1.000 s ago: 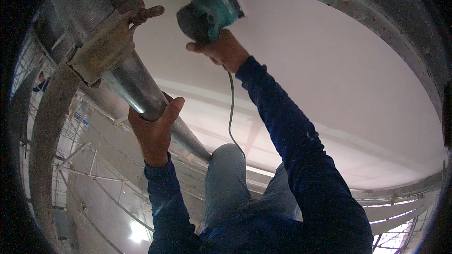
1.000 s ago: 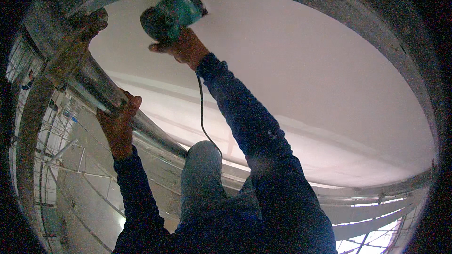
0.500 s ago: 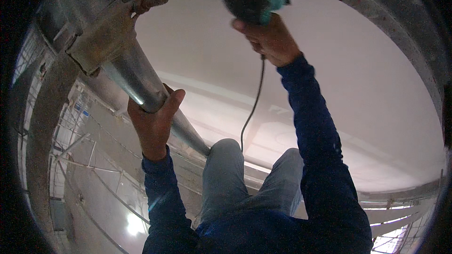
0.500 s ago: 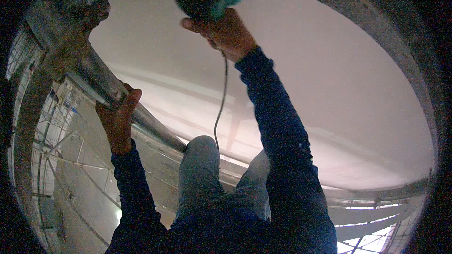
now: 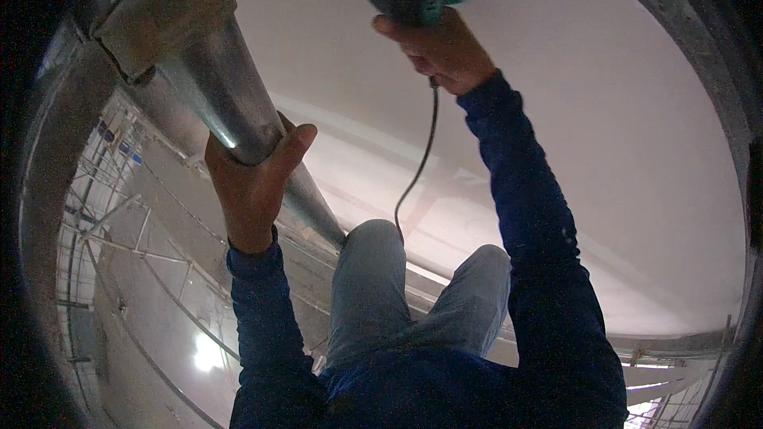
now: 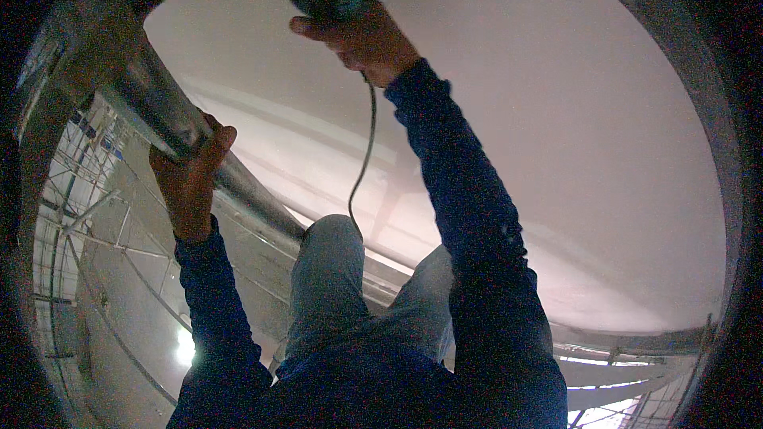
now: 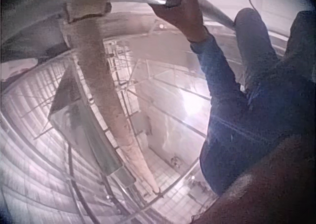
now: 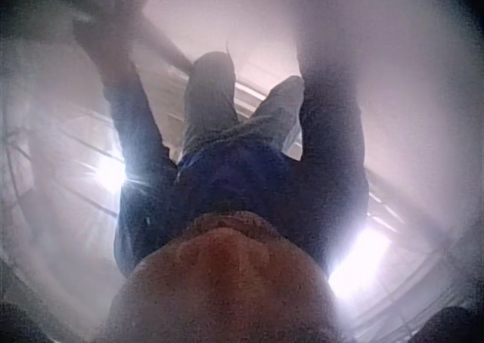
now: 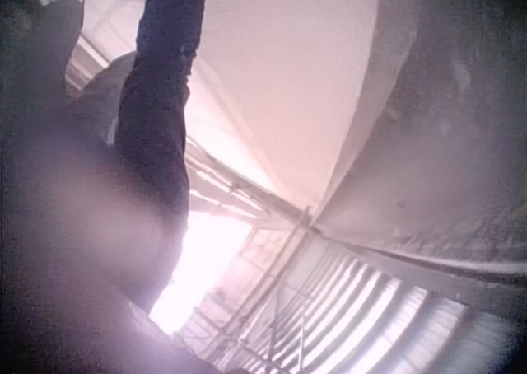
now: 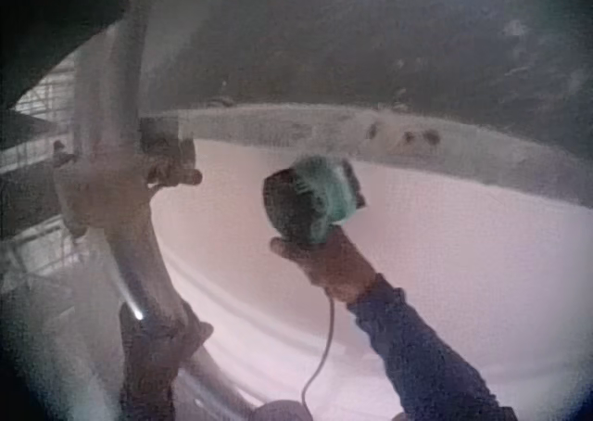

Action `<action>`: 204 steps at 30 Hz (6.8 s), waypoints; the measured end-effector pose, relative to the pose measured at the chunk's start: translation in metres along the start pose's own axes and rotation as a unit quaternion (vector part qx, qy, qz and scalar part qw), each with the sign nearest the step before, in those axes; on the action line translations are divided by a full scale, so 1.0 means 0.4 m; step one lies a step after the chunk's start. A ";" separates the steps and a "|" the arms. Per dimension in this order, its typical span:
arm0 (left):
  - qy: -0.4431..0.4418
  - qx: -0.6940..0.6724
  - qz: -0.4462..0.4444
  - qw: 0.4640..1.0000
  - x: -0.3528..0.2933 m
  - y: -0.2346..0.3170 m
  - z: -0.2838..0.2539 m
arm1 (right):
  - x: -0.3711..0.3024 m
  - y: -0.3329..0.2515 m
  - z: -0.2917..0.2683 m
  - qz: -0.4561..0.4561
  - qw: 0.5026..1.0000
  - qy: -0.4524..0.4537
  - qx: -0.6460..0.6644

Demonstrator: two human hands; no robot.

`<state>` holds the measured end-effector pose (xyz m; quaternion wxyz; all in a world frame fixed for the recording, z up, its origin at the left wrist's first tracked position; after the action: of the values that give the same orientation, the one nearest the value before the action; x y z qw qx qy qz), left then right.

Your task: The person uses a green electric sander to smooth a large, curved white surface. They hold a metal scaffolding pole with their left hand for stability while operating the tool with their right hand. The person briefly pauses to wipe the surface with their hand before continuing to sand.

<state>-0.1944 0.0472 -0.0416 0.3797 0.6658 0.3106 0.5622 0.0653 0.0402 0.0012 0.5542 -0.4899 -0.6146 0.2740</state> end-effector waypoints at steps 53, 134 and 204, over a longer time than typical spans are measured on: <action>0.033 0.003 -0.015 0.999 -0.021 -0.058 0.040 | -0.085 0.571 0.187 0.095 0.981 -0.084 -0.148; -0.025 0.371 0.358 0.856 -0.063 -0.111 -0.049 | -0.572 0.775 0.076 0.200 0.971 -0.050 -0.123; -0.339 -0.261 -0.233 0.874 -0.113 -0.363 0.114 | -0.423 0.354 0.303 0.139 0.969 0.116 -0.170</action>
<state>-0.1554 0.0774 -0.1925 0.7414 0.6006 0.1510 0.2584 -0.0234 -0.0358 -0.2218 0.4872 -0.6857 -0.5096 0.1811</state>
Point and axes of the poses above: each hand's wrist, its own x-axis towards the middle knuckle, its own z-axis out of the palm, y = z × x, the point moved 2 cm from there along x, towards the middle knuckle, and after that the axes turned 4 degrees about x, right-handed, at the moved point
